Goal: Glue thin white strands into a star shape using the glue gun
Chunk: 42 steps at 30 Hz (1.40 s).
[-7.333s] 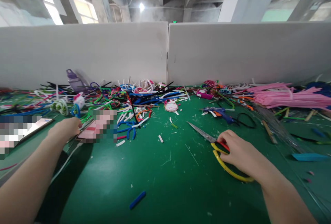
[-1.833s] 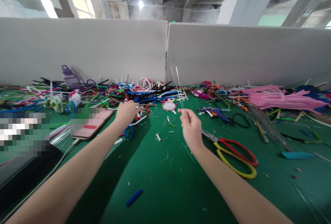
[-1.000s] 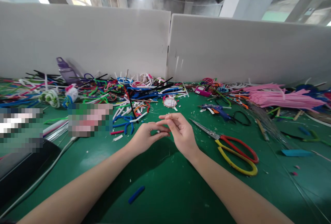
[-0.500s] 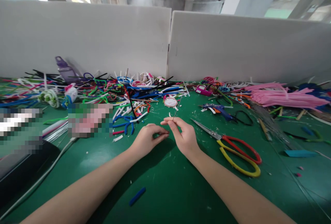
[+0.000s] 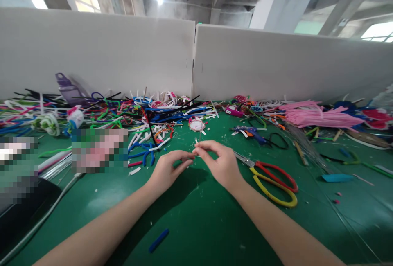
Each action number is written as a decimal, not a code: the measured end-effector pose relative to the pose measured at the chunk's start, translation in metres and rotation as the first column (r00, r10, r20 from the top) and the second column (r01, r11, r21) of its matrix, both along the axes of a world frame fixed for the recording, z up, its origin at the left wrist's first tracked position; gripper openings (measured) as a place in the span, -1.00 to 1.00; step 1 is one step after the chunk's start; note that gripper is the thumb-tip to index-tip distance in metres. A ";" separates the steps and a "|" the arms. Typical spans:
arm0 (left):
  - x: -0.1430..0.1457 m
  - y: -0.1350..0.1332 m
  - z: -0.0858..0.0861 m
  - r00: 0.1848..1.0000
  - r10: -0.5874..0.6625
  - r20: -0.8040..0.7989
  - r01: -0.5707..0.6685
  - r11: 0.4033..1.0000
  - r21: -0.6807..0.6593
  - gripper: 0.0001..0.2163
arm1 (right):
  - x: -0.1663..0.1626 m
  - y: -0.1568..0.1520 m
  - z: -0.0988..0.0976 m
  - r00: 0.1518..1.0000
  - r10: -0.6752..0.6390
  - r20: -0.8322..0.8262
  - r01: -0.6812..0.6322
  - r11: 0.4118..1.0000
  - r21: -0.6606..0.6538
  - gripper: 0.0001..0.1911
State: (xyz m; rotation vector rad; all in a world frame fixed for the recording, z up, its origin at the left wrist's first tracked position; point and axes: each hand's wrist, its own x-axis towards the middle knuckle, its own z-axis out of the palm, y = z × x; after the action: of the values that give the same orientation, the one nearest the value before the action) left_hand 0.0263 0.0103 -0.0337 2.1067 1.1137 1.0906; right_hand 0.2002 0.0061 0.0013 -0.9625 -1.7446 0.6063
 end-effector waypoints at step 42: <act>0.014 -0.038 0.013 0.964 -0.027 -0.266 0.238 0.538 0.809 -0.86 | 0.013 -0.053 -0.005 0.257 -0.304 0.917 0.460 0.873 0.160 -0.77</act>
State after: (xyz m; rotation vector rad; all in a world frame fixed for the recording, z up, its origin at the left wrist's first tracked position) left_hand 0.0401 -0.0281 -0.0207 3.0655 0.4764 1.5382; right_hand 0.2132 -0.0465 -0.0033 -2.0554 -2.2833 -0.2975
